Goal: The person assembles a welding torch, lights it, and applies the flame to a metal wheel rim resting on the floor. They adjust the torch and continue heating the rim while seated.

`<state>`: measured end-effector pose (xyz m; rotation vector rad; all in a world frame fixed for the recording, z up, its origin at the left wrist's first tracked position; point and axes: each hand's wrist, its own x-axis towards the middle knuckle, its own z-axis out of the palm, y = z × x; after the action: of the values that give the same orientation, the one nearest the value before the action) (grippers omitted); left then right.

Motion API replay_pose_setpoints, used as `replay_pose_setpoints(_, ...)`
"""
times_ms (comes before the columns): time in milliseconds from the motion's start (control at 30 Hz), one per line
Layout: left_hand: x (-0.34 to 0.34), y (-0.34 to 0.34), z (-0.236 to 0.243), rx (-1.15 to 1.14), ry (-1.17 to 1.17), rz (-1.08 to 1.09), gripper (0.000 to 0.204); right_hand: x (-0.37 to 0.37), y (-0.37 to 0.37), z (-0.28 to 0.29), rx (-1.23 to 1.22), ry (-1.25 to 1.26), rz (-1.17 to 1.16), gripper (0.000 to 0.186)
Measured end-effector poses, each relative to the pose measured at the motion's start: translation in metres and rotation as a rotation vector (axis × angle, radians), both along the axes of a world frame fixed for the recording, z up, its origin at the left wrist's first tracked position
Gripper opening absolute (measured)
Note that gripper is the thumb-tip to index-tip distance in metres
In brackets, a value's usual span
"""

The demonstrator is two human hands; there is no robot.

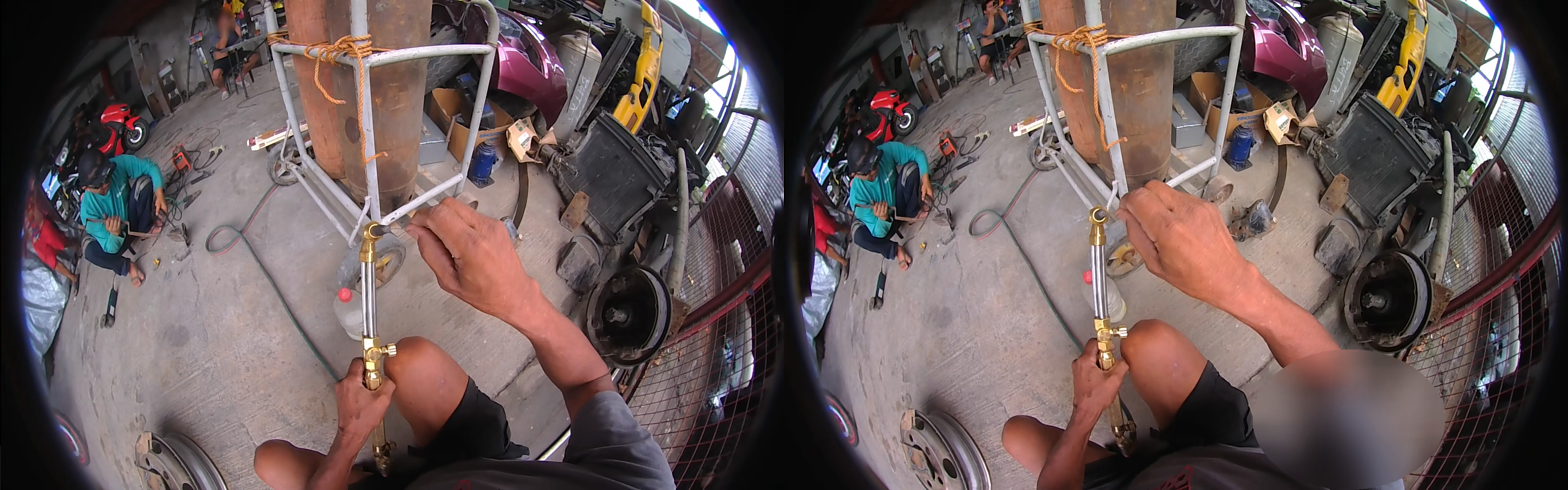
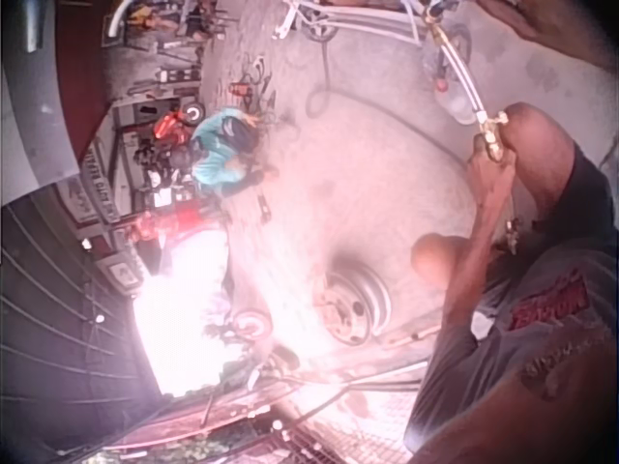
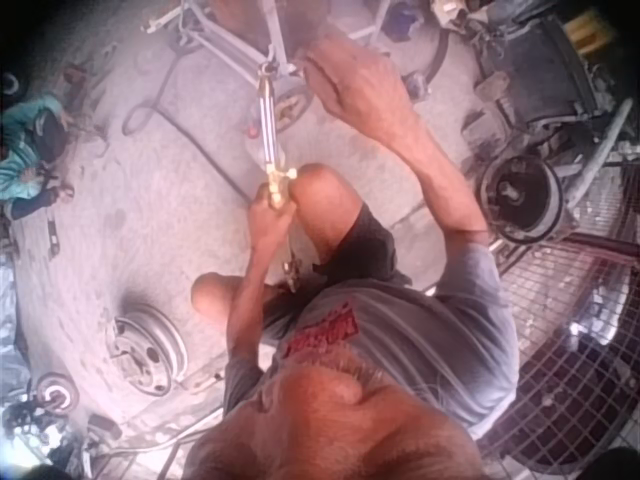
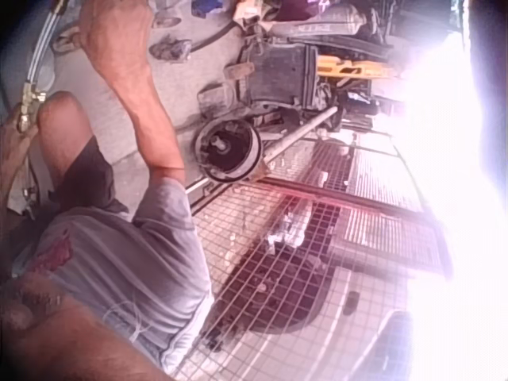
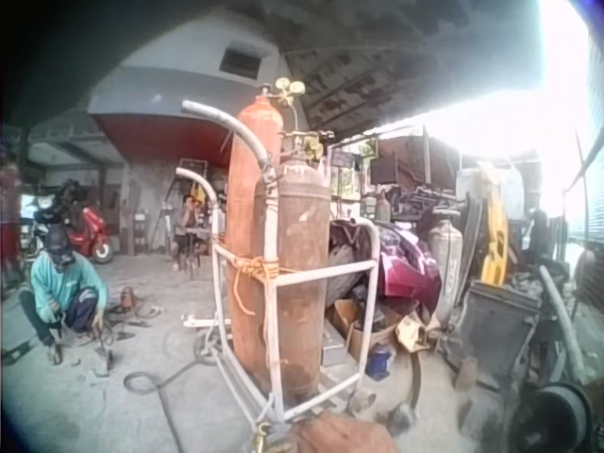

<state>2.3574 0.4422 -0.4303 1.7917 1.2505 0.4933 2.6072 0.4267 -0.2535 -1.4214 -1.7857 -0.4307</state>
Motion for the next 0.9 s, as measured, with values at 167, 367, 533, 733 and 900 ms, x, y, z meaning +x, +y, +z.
replay_pose_setpoints(167,-0.001,-0.001,0.000,0.019,0.004,-0.004,0.032,0.003,0.000,-0.001,-0.018,0.033,-0.008,0.011)
replay_pose_setpoints(367,0.001,-0.003,0.007,0.064,-0.012,-0.012,0.027,0.000,-0.004,0.006,0.031,-0.153,-0.042,0.015)
replay_pose_setpoints(533,0.000,-0.005,0.005,0.089,0.015,-0.011,0.027,-0.006,-0.004,0.025,-0.024,-0.352,-0.031,0.016)
replay_pose_setpoints(733,0.001,-0.006,0.011,0.071,0.049,-0.017,0.029,0.000,-0.001,0.024,-0.065,-0.374,-0.001,0.020)
replay_pose_setpoints(900,0.000,-0.007,0.010,0.072,0.046,-0.009,0.030,-0.001,0.005,0.022,-0.096,-0.389,-0.007,0.021)
